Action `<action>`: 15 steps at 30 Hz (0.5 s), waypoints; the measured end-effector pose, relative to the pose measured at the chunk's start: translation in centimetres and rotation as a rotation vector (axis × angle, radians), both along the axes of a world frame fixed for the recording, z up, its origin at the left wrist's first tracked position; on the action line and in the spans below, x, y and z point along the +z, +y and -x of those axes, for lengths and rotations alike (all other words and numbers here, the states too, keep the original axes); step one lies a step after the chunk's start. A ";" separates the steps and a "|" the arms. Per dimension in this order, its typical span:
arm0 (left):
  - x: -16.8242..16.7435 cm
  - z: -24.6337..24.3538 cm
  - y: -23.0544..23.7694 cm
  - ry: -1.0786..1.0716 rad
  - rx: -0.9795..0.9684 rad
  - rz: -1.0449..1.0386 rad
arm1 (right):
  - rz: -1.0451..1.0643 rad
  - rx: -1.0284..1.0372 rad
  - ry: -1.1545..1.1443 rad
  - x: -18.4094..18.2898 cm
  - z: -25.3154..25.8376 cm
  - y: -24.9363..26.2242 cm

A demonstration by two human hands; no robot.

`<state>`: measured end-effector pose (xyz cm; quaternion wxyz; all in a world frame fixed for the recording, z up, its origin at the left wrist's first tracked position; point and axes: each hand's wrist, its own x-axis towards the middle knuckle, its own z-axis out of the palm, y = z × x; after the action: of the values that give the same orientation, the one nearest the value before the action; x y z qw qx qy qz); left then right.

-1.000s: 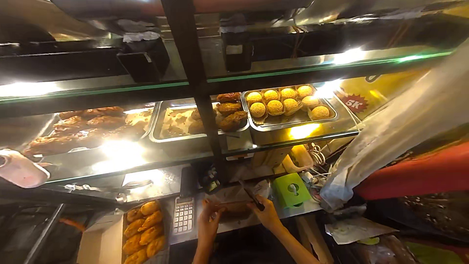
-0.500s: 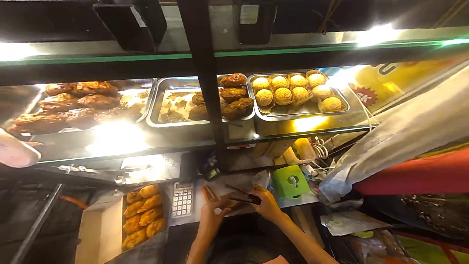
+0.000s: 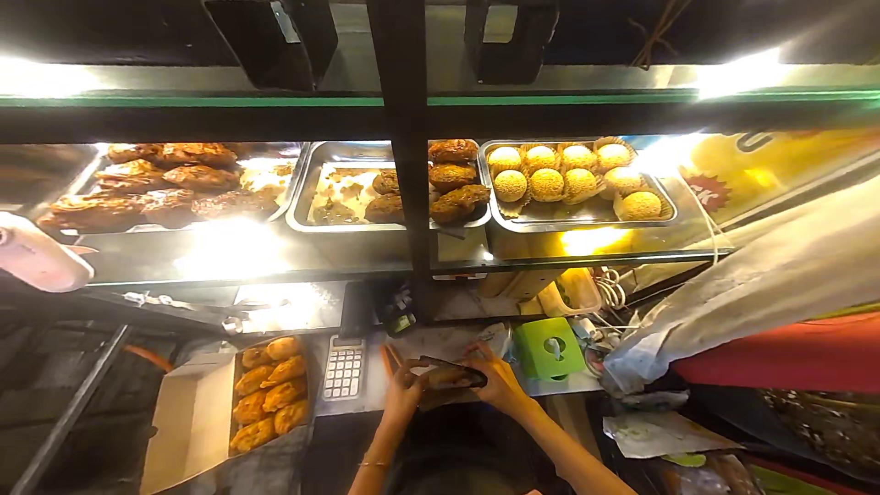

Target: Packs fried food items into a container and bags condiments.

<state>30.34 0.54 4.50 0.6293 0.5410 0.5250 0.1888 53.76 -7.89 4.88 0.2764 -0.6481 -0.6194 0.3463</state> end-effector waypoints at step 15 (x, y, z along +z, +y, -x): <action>2.6 5.2 -2.0 0.213 -0.216 -0.948 | -0.190 0.246 -0.040 3.8 3.2 0.9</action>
<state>25.13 -1.42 7.08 0.2730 0.8352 0.3838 0.2839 50.56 -7.01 8.73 0.2794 -0.5452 -0.7294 0.3044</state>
